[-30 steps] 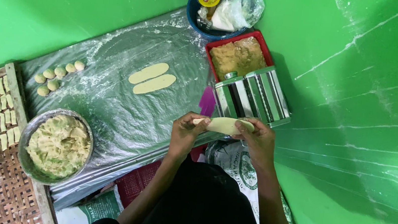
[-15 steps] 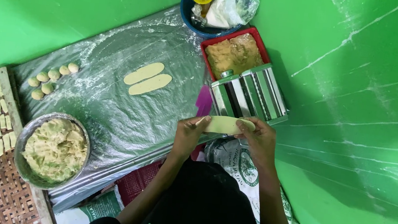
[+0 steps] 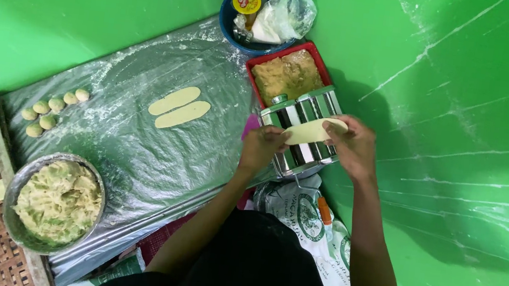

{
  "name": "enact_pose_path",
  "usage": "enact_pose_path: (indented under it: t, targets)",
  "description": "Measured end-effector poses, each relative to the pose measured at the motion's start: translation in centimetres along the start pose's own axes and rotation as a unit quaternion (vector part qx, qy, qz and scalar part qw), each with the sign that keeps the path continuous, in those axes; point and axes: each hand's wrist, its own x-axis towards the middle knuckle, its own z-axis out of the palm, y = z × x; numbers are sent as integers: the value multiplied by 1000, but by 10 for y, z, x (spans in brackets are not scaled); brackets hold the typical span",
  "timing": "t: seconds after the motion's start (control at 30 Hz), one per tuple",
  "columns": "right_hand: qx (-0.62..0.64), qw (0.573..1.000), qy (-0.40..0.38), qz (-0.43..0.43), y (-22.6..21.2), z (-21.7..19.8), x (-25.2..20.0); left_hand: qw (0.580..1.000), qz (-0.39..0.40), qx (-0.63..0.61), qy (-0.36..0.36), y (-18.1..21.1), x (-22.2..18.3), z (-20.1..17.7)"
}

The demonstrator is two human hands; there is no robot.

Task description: Preparing filled pastries by rolling out dough strips and wrapping them around filling

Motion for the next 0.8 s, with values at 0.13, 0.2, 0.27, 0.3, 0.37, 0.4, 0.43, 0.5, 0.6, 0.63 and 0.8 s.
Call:
enact_pose_path:
  t: [0.13,0.2,0.27,0.3,0.37,0.4,0.43,0.5,0.6,0.63,0.8]
  targets:
    - [-34,999,-18,-7,-9,6,3,991,43,122,21,11,-2,8]
    - [-38,999,-36,-2,-9,9,2,994,61,93,13,10,-1,7]
    - [-32,999,-37,4,-18,15,0,988,77,136,18,4,0,5]
    - [-25,999,-39,10,-24,19,0,979,93,179,25,2,1,3]
    - [-34,998,-42,16,-27,21,-1,973,111,197,39,21,-9,4]
    - [-42,998,-44,24,-28,21,-1,966,129,216,52,30,-15,4]
    - [-43,998,-44,24,-28,22,-1,967,128,215,52,30,-15,3]
    - [-33,997,-63,28,-28,23,0,969,129,202,63,31,-14,1]
    - [-45,995,-80,33,-31,23,1,977,134,157,44,33,-11,-3]
    - [-45,995,-81,32,-28,24,2,977,135,156,46,39,-10,-1]
    - [-70,993,-88,36,-16,25,2,973,197,118,2,78,-18,7]
